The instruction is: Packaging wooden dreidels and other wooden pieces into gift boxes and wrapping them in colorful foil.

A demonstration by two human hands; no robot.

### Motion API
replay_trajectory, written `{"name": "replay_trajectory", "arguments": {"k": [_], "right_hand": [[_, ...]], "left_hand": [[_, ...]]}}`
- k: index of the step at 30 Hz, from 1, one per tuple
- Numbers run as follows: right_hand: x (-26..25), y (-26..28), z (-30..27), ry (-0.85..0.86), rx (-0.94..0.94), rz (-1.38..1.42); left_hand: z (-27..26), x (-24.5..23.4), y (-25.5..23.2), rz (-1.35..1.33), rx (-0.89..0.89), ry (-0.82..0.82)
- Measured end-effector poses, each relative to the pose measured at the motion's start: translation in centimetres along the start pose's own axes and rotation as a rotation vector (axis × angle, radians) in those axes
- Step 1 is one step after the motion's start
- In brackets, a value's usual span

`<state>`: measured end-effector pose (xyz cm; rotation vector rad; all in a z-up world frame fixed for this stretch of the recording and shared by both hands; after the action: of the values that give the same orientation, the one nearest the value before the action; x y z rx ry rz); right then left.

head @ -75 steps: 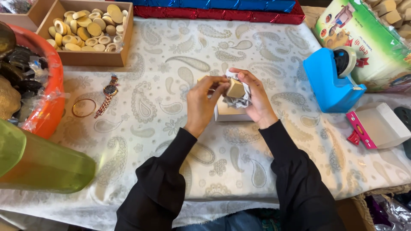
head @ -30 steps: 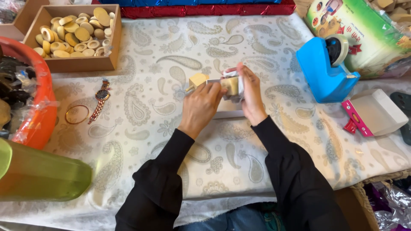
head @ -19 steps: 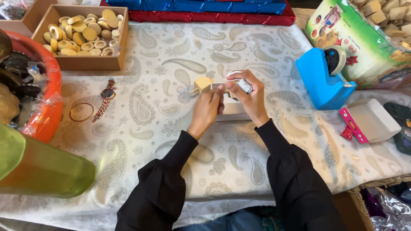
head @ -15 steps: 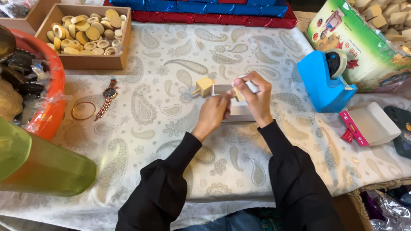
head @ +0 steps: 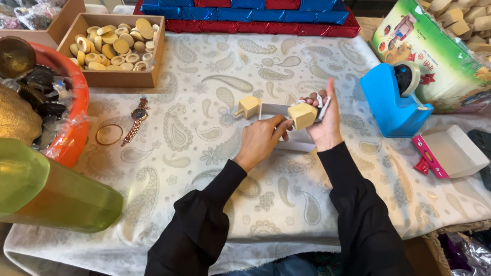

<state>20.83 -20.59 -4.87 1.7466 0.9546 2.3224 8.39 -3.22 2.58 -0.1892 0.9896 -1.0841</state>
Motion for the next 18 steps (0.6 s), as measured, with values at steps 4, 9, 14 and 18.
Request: {"name": "replay_trajectory", "arguments": {"k": [4, 9, 14, 18], "right_hand": [[10.7, -2.0, -2.3, -0.198, 0.037, -0.132], [7.1, -3.6, -1.7, -0.266, -0.008, -0.486], [6.2, -2.5, -2.3, -0.405, -0.044, -0.533], [7.3, -1.1, -2.8, -0.430, -0.135, -0.590]], "left_hand": [[0.1, -1.8, -0.7, -0.035, -0.034, -0.130], [0.0, -2.2, 0.5, -0.024, -0.090, -0.173], [-0.3, -1.9, -2.0, 0.160, 0.139, -0.167], [-0.3, -1.5, -3.4, 0.202, 0.274, -0.164]]}}
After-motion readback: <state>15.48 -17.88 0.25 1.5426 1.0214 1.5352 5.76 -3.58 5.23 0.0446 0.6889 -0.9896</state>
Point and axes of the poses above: each hand's wrist, its own z-axis towards the middle knuckle, its own x-axis out of the palm, y = z × x, the point moved 10 cm from there along z, towards the middle knuckle, and after that the axes turned 13 degrees about x, right-handed, at the moved point
